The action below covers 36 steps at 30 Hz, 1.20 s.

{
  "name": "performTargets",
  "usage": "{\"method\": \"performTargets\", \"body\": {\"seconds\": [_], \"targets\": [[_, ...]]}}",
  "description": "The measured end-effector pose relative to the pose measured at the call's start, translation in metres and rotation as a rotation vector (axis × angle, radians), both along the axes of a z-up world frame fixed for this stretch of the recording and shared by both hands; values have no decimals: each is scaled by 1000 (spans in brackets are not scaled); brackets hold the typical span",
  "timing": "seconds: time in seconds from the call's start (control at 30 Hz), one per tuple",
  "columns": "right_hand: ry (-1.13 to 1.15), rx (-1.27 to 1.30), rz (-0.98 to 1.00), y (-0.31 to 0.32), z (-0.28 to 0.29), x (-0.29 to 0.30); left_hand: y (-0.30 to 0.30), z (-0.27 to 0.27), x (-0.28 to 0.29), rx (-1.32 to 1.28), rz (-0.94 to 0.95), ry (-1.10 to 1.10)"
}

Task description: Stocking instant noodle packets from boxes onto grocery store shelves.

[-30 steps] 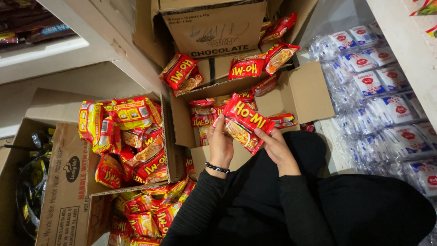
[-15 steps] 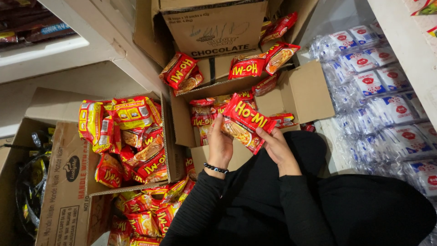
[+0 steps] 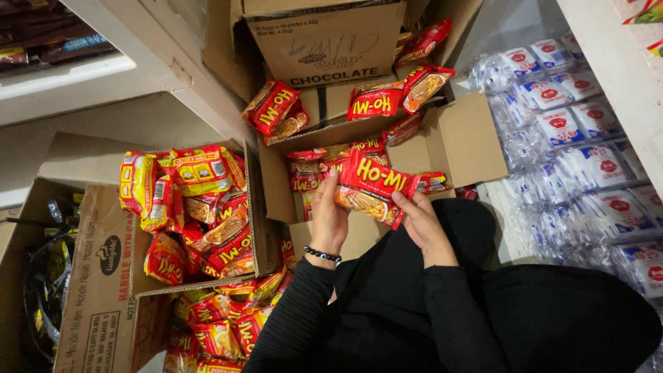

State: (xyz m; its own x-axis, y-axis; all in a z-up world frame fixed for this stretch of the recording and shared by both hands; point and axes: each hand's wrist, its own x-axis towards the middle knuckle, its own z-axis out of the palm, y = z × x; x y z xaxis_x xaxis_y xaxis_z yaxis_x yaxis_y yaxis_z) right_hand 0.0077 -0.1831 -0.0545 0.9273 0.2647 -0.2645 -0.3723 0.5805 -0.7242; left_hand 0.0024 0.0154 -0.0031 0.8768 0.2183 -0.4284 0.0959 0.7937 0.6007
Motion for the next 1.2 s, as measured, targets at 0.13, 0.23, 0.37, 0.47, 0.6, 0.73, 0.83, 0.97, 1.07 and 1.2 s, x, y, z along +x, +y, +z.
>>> {"method": "performTargets", "body": {"seconds": [0.13,0.23,0.37,0.47,0.6,0.73,0.83,0.97,1.07,1.2], "targets": [[-12,3,-12,-1,-1,-1,15,3,5,271,-90,-95],[-22,-10,5,1,3,-3,22,21,6,573,-213,-163],[-33,-54,39,2,8,-3,26,22,5,753,-310,-222],[-24,-68,41,-3,-4,-4,22,19,5,707,-256,-202],[-25,-79,24,-7,-7,-13,21,-6,5,625,-229,-169],[-102,-209,-48,-16,30,-28,13,-12,6,737,-236,-263],[-261,-365,-142,-40,80,-45,-7,35,6,764,-361,-353],[-405,-559,-258,-88,173,-97,-56,94,1,730,-553,-469],[-497,-921,-218,-131,219,-152,-107,129,-11,626,-741,-362],[-586,-1415,-288,-166,292,-230,-180,161,-33,485,-885,-602]]}}
